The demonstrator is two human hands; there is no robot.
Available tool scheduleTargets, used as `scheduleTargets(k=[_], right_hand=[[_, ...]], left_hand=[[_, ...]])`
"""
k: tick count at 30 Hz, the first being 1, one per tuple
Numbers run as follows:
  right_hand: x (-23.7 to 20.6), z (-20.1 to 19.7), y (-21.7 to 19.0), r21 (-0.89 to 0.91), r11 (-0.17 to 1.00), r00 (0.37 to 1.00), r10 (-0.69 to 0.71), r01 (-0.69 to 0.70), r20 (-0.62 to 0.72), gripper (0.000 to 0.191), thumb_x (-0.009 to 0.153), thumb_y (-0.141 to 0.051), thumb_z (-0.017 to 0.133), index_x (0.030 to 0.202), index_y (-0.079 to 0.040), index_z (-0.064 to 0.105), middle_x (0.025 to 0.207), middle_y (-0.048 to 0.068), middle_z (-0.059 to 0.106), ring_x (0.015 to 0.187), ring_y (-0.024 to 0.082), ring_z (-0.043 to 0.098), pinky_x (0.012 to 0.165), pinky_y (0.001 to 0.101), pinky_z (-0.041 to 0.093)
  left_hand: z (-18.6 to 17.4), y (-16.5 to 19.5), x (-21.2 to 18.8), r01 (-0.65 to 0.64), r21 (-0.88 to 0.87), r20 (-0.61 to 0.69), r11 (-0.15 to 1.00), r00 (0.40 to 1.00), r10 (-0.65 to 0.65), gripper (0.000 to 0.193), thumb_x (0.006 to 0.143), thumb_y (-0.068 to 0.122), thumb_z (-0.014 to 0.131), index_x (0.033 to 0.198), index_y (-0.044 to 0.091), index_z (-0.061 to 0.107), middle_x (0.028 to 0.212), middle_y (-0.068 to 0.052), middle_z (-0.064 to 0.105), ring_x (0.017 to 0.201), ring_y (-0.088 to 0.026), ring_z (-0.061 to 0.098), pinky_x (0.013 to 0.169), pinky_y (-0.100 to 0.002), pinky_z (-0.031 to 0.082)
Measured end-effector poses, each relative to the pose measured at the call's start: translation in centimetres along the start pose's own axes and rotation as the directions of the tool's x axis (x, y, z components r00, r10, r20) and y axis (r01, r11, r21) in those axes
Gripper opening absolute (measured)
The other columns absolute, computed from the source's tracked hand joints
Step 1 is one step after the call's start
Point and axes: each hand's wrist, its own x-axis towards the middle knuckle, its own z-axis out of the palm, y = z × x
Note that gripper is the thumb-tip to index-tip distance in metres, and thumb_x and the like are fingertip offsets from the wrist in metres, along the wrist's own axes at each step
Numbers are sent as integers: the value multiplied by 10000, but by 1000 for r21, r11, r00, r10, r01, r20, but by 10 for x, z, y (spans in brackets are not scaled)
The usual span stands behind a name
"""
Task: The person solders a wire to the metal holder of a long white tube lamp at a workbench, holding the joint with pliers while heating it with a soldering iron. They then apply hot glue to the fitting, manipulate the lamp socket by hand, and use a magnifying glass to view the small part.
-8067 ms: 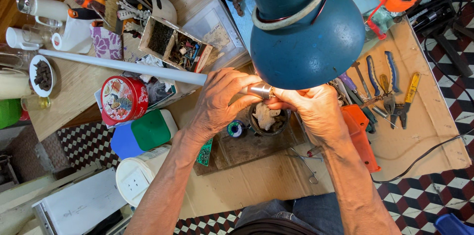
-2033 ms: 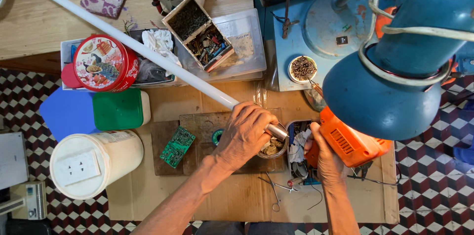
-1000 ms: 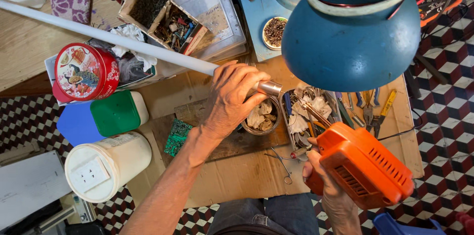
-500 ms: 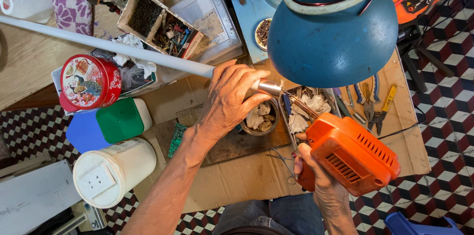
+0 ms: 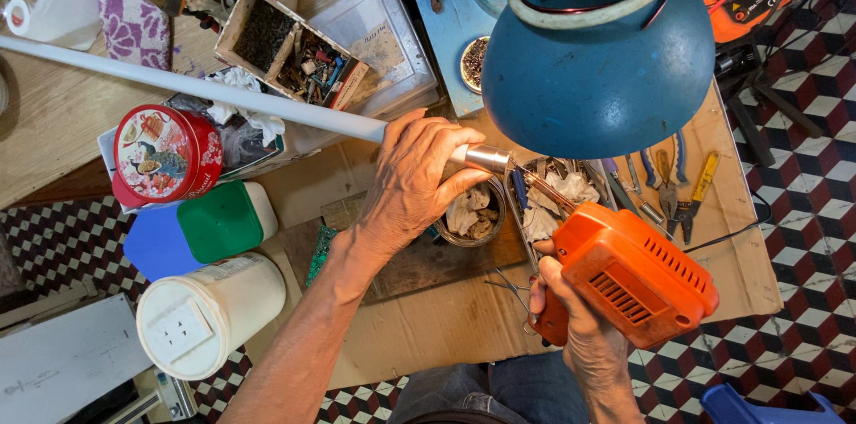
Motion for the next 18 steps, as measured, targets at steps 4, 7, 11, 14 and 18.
scheduleTargets(k=[4, 7, 11, 14, 18], right_hand=[[0, -1, 1, 6, 999, 999, -41, 41, 19, 346, 839, -151, 730, 1132, 28, 684, 667, 59, 619, 538, 144, 624, 449, 296, 544], [1, -2, 3, 16, 999, 999, -31, 31, 20, 343, 838, -143, 724, 1136, 22, 681, 663, 60, 619, 534, 143, 622, 443, 295, 539], [2, -3, 5, 9, 1000, 1000, 3, -3, 25, 339, 843, -143, 723, 1137, 21, 678, 653, 69, 619, 525, 150, 617, 446, 296, 535], [1, -4, 6, 14, 1000, 1000, 5, -6, 29, 341, 849, -154, 717, 1144, 15, 680, 670, 66, 624, 543, 144, 625, 472, 291, 547], [0, -4, 7, 12, 1000, 1000, 21, -21, 16, 347, 839, -155, 723, 1138, 16, 682, 662, 73, 615, 532, 152, 621, 456, 306, 541]], left_hand=[[0, 0, 0, 12, -16, 12, 1000, 1000, -12, 444, 854, 334, 823, 1201, 122, 643, 1133, -36, 677, 1166, -250, 599, 1115, -452, 393], [-1, 1, 0, 15, -20, 5, 1000, 1000, -15, 444, 846, 334, 826, 1195, 126, 646, 1137, -37, 677, 1175, -256, 594, 1108, -451, 393], [-3, 1, -1, 12, -30, 8, 999, 1000, -11, 437, 852, 323, 823, 1198, 124, 646, 1147, -37, 678, 1178, -252, 595, 1111, -448, 394], [-5, 2, -1, 8, -25, 7, 1000, 1000, -8, 435, 853, 322, 822, 1197, 121, 648, 1149, -43, 676, 1180, -260, 591, 1102, -446, 394], [-5, 3, 0, 3, -23, 10, 1000, 1000, -3, 430, 855, 323, 819, 1195, 121, 651, 1144, -44, 674, 1180, -259, 593, 1102, -446, 395]])
